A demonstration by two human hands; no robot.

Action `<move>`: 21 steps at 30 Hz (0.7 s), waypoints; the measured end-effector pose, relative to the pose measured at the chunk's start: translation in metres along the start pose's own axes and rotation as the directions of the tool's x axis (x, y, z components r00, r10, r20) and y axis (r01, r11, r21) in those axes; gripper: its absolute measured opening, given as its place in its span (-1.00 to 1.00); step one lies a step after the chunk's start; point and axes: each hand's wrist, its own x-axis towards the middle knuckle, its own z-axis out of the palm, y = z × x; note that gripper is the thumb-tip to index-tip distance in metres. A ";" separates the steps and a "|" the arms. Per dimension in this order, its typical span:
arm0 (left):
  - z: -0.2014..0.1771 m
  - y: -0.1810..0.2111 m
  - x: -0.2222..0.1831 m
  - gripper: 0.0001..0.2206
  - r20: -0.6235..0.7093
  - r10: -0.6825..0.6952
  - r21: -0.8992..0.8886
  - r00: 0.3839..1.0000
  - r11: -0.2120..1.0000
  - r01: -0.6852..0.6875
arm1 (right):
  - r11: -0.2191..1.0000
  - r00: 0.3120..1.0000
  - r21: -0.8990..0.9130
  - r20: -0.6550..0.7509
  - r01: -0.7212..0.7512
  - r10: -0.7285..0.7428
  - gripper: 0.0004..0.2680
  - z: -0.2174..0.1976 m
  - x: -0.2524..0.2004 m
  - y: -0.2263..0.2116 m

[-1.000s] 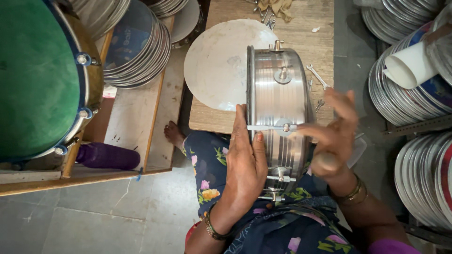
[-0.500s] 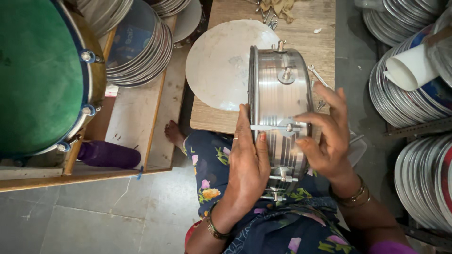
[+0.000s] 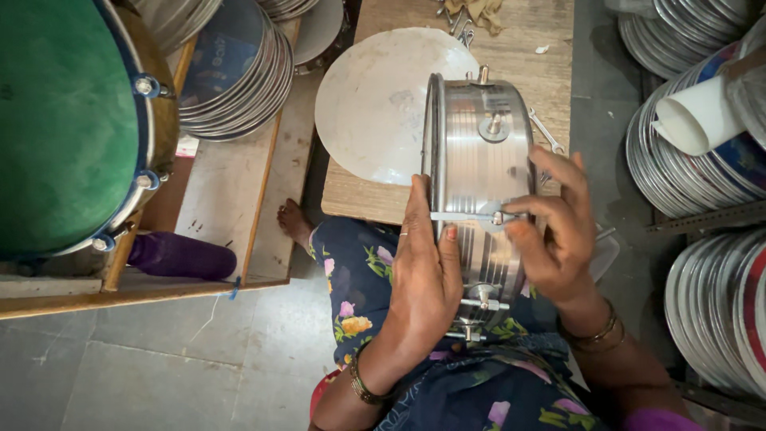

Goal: The person assembles a metal snare drum frame by hand, inserting lugs and tension rods into the shell and tightening hardware using a small wrench.

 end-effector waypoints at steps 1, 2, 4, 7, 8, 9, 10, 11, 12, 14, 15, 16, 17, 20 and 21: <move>0.000 0.000 0.000 -0.46 0.004 0.004 0.002 1.000 1.000 -0.004 | 1.000 1.000 0.002 -0.004 -0.011 0.011 -0.80 0.000 0.001 0.002; 0.000 0.000 0.000 -0.46 0.008 0.007 0.003 1.000 1.000 -0.007 | 1.000 1.000 0.004 -0.010 0.009 -0.009 -0.79 -0.001 0.000 0.001; 0.000 0.000 0.000 -0.46 0.012 0.010 0.005 1.000 1.000 -0.010 | 0.998 0.998 0.008 -0.025 0.057 -0.057 -0.77 -0.003 0.002 0.000; 0.002 0.000 -0.001 -0.46 0.010 0.012 0.011 1.000 1.000 -0.012 | 0.999 0.999 0.010 -0.011 0.053 -0.053 -0.81 -0.003 -0.001 -0.003; 0.003 0.000 -0.002 -0.46 0.010 0.011 0.014 1.000 1.000 -0.011 | 0.999 0.999 0.009 -0.002 0.040 -0.040 -0.80 -0.002 -0.001 -0.002; 0.002 -0.001 -0.002 -0.45 0.020 0.013 0.012 1.000 1.000 -0.014 | 1.000 1.000 0.005 0.004 0.024 -0.024 -0.80 -0.003 -0.001 -0.001; 0.002 -0.002 -0.003 -0.45 0.029 0.016 0.009 0.999 1.000 -0.016 | 1.000 1.000 0.001 0.009 0.007 -0.007 -0.79 -0.003 -0.002 0.000; 0.001 -0.002 -0.002 -0.45 0.040 0.023 0.007 0.999 1.000 -0.023 | 0.999 0.999 0.015 -0.003 0.037 -0.036 -0.80 -0.002 -0.001 0.001; 0.002 -0.002 -0.003 -0.46 0.044 0.023 0.011 0.999 1.000 -0.024 | 0.997 0.998 0.027 -0.015 0.066 -0.066 -0.81 -0.001 -0.001 0.002; 0.001 0.001 -0.005 -0.46 0.048 0.027 0.019 0.998 0.999 -0.028 | 0.994 0.995 0.053 -0.019 0.100 -0.100 -0.81 -0.001 -0.001 0.003; 0.002 0.002 -0.007 -0.46 0.058 0.034 0.006 0.998 0.999 -0.035 | 0.993 0.995 0.067 -0.005 0.099 -0.099 -0.80 -0.002 -0.004 0.000; 0.003 0.003 -0.008 -0.46 0.069 0.041 -0.006 0.997 0.999 -0.041 | 0.992 0.995 0.081 0.009 0.098 -0.099 -0.79 -0.002 -0.007 -0.002; 0.004 0.004 -0.010 -0.46 0.080 0.045 -0.020 0.996 0.999 -0.043 | 0.993 0.997 0.093 0.003 0.076 -0.076 -0.80 -0.003 -0.011 -0.003; 0.007 0.005 -0.013 -0.45 0.099 0.036 -0.095 0.994 0.995 -0.027 | 0.995 1.000 0.100 0.009 0.012 -0.013 -0.81 -0.009 -0.019 -0.003; 0.007 0.005 -0.014 -0.45 0.109 0.032 -0.103 0.994 0.994 -0.021 | 0.996 1.000 0.083 0.025 -0.009 0.007 -0.81 -0.013 -0.022 -0.003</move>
